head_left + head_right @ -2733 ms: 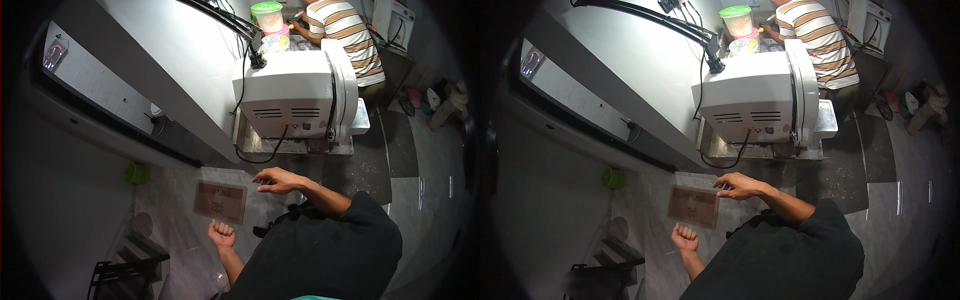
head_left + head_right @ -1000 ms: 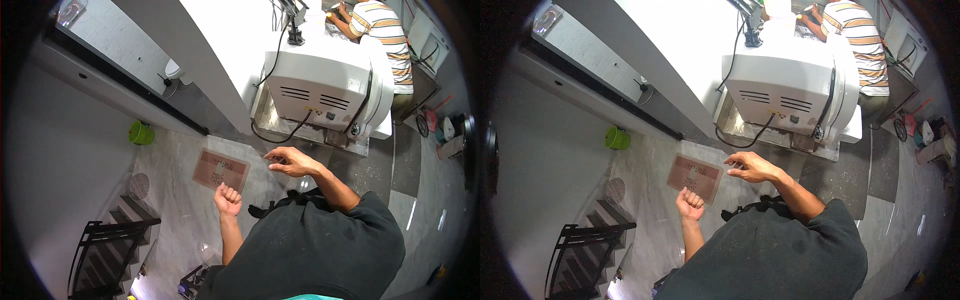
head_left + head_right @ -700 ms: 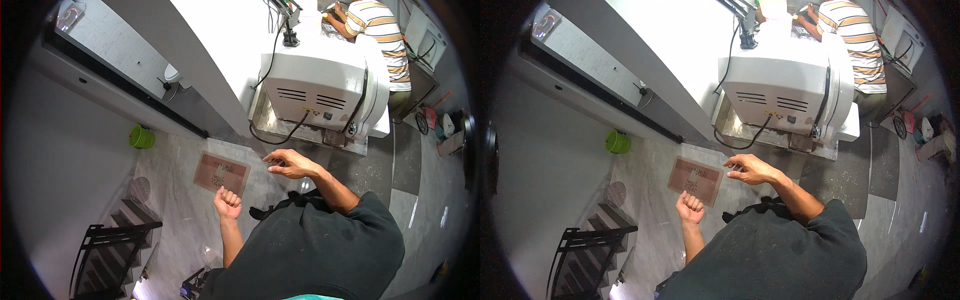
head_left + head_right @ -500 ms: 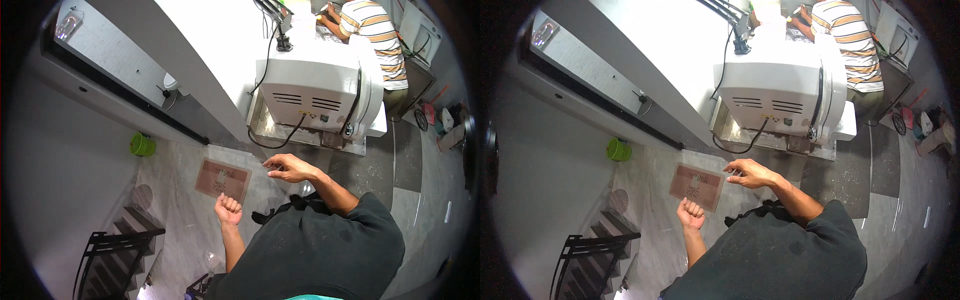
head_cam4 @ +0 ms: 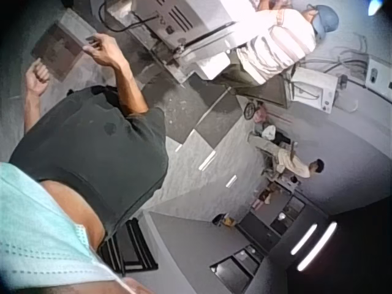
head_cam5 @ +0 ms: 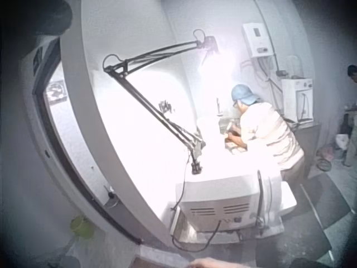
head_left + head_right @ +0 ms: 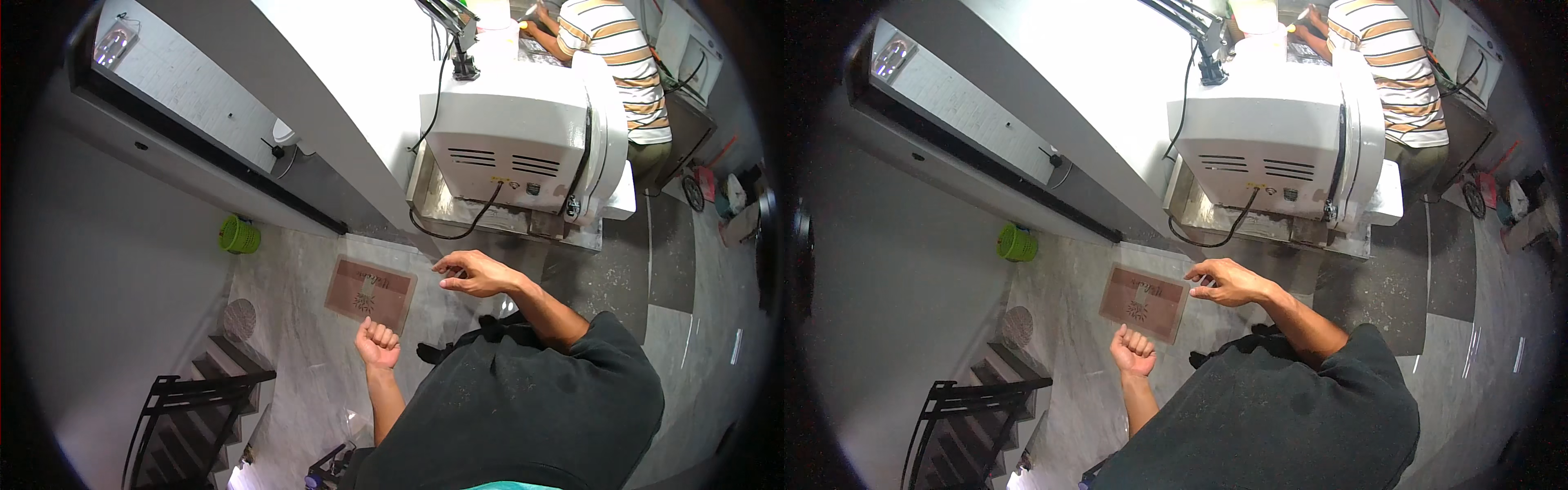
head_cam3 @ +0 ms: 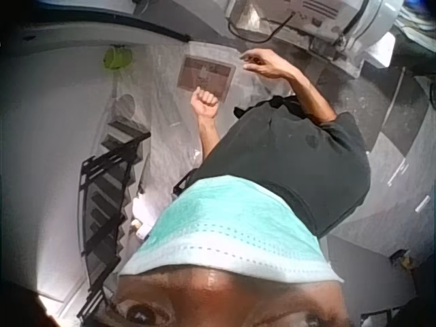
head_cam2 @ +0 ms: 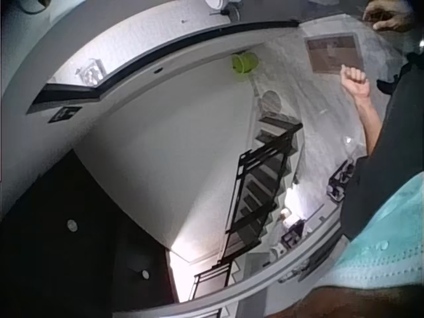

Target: The person washes hands, then retrieves a dental prosthesis from a green tray. They inspect the prosthesis and place it into a white machine, adjusting it with their fingers.

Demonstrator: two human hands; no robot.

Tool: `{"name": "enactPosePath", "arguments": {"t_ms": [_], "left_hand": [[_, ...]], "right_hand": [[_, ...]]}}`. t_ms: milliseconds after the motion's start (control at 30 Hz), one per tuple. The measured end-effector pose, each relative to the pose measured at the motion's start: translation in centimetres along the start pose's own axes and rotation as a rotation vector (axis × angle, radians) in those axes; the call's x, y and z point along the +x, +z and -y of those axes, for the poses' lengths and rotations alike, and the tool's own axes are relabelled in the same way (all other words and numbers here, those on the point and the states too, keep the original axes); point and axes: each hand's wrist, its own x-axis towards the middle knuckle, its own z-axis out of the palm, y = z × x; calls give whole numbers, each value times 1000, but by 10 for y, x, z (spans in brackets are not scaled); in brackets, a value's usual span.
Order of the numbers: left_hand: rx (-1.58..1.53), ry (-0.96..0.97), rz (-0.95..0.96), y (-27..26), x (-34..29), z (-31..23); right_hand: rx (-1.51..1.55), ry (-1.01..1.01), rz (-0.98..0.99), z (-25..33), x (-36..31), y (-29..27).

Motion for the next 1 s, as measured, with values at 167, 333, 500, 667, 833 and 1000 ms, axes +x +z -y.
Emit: {"name": "enactPosePath", "arguments": {"t_ms": [167, 333, 500, 667, 833, 1000], "left_hand": [[-1, 2, 18, -5, -1, 1], [-4, 2, 11, -4, -2, 1], [-24, -4, 19, -5, 0, 0], [-30, -17, 17, -5, 3, 0], [-19, -18, 4, -4, 5, -1], [-25, -27, 28, -4, 7, -1]], "right_hand": [[-61, -12, 25, 6, 2, -3], [-33, -9, 28, 4, 3, -1], [-58, 9, 44, 8, 3, -4], [-41, -3, 37, 4, 3, -2], [-28, -1, 46, 3, 4, -2], [-24, -15, 27, 0, 4, 0]]}}
